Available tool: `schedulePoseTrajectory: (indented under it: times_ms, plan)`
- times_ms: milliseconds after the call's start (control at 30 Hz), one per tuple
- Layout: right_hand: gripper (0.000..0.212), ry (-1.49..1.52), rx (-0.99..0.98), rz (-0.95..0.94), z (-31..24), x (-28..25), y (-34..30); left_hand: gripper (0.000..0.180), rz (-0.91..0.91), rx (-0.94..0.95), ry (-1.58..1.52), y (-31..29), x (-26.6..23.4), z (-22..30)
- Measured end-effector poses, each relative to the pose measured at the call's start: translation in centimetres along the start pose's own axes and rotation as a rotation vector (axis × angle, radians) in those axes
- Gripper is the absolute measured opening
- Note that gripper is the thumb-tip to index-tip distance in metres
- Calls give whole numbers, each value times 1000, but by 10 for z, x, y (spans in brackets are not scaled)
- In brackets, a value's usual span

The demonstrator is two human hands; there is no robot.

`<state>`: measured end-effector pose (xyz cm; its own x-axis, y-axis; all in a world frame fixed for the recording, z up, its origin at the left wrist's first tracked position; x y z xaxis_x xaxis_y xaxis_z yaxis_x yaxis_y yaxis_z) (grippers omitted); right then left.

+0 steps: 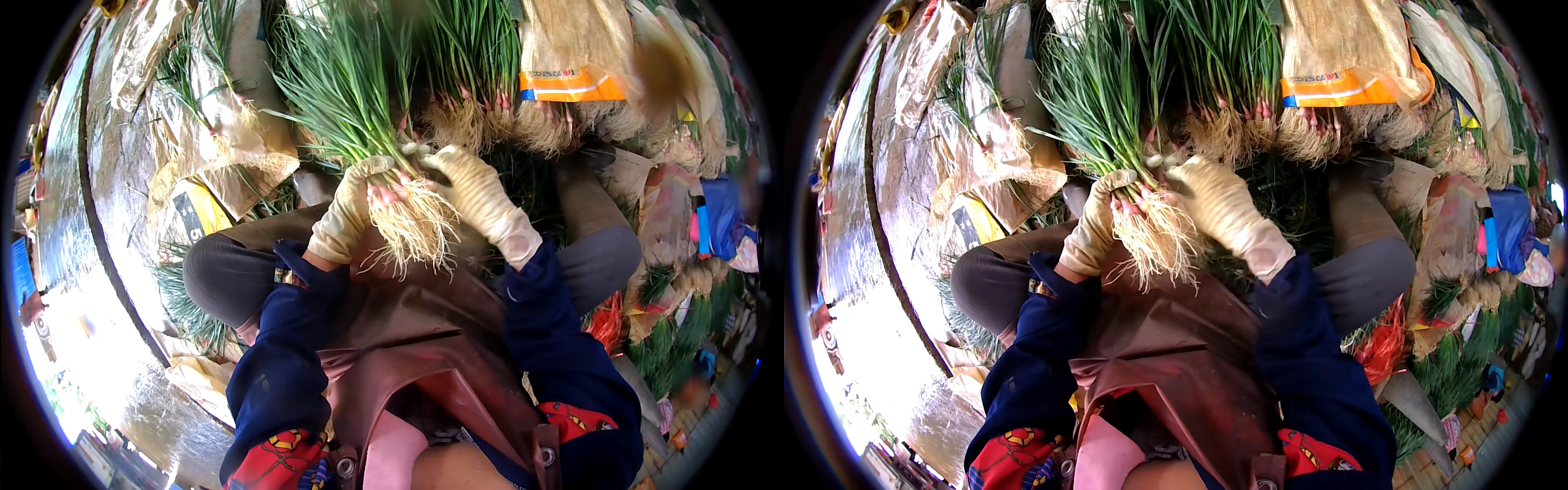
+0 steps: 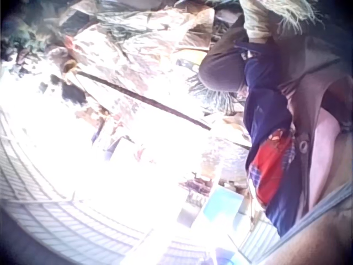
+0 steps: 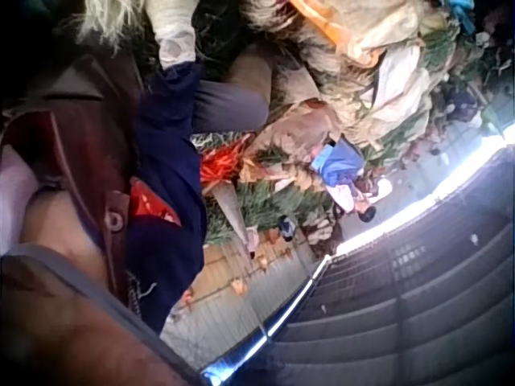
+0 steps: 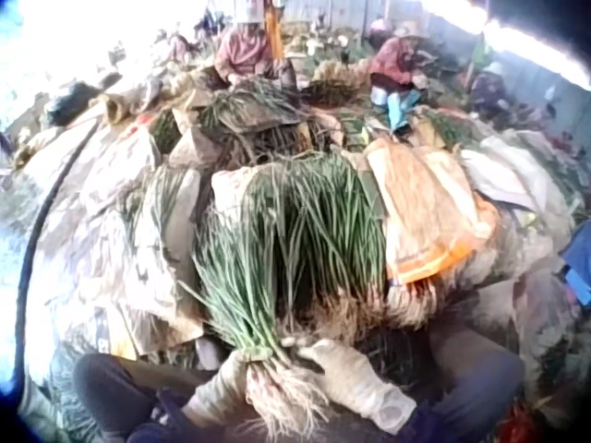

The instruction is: The person gathers a handful of scallions, aligns them, wraps a red plastic tie around the base to secure them into a bundle, and then tosses the bundle onto a nearby pile.

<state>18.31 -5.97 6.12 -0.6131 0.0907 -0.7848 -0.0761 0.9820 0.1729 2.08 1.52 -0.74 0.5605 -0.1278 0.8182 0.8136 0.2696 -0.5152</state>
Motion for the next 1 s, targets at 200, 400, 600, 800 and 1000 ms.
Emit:
schedulePoseTrajectory:
  times_ms: [200,400,600,800,1000]
  plan:
    - [37,1103,695,161,55,23,12,49,-222,-19,-26,-17,46,5]
    - [37,1928,601,94,30,42,36,61,-128,-52,60,-23,37,-2]
    - [33,1027,675,105,28,25,38,62,-229,-121,-81,-27,36,-8]
    - [33,1181,647,308,59,59,28,63,-296,-116,-101,-18,38,-11]
    - [31,2028,517,-8,14,45,29,49,-196,14,-274,-31,48,-9]
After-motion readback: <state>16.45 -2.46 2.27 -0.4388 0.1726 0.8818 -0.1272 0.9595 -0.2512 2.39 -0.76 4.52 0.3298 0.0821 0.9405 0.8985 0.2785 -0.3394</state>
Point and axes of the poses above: each hand's wrist, its own y-axis towards the middle knuckle, its own x-axis out of the palm, z = x × y, the point moved 3 cm from there along y, towards the middle knuckle, and after that the axes turned 11 degrees about -x, right-handed, at the moved point
